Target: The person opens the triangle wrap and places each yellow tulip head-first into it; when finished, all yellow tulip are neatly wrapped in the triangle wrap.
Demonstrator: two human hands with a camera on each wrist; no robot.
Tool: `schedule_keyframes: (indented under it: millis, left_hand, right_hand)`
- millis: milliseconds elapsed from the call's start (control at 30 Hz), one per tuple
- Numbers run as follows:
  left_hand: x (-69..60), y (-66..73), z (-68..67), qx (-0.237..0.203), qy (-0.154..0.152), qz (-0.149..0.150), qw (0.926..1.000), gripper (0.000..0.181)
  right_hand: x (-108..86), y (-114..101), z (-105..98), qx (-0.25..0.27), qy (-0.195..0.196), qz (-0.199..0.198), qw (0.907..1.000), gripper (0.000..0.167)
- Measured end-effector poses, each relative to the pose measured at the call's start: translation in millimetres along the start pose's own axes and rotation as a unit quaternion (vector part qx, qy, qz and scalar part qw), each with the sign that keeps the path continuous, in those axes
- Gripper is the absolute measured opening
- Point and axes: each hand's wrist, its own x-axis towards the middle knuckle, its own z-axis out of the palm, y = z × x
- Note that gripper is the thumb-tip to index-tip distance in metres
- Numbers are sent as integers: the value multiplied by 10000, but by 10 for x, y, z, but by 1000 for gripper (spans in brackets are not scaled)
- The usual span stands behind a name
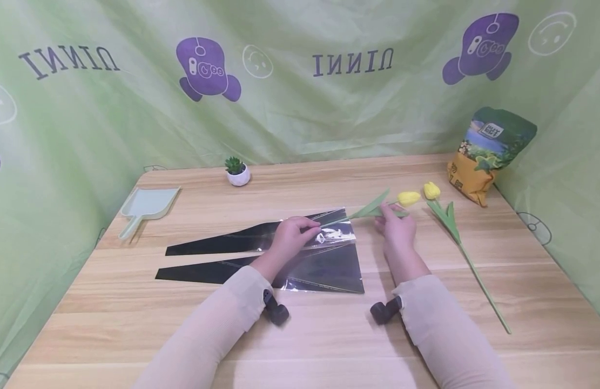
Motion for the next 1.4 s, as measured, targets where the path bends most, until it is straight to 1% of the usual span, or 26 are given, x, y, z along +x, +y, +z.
schedule_keyframes:
  millis: [100, 233, 467, 533, 767, 900, 1033, 1133, 1267, 1400]
  left_hand:
    - [1, 6, -2, 14, 73, 49, 10000, 20]
    - [7, 14, -13, 20, 101, 37, 9999, 20]
    - [13, 45, -36, 6, 166, 27, 9999, 21]
    - [12, 57, -42, -24, 162, 17, 9999, 21]
    - [8, 52, -34, -53, 183, -3, 9998, 21]
    - [2, 44, -24, -153, 186, 17, 9997, 21]
    - [-5, 47, -5, -140, 209, 47, 9997, 20]
    - [-3, 47, 9, -100, 222, 54, 9997, 20]
    - [-1, 43, 17, -98, 218, 50, 9997, 20]
    - [-5, 39, 15, -109, 212, 43, 9997, 20]
  right_hand:
    - [-3, 22, 13, -27, 29, -24, 10000, 16]
    - [-32, 58, 42, -107, -84, -72, 9999, 16]
    - [-102, 146, 109, -527, -300, -164, 9980, 15]
    - [-123, 165, 135, -591, -361, -113, 9975, 14]
    - [-212, 203, 202, -553, -659, 110, 9962, 16]
    - [-246, 189, 192, -581, -793, 182, 9950, 16]
    - [-246, 179, 167, -541, -944, 201, 9939, 17]
    - [-237, 169, 148, -436, -1157, 243, 9920, 15]
    - [-223, 135, 100, -316, -1629, 361, 9855, 11]
    - [-185, 85, 18, -494, -2036, 354, 9772, 11]
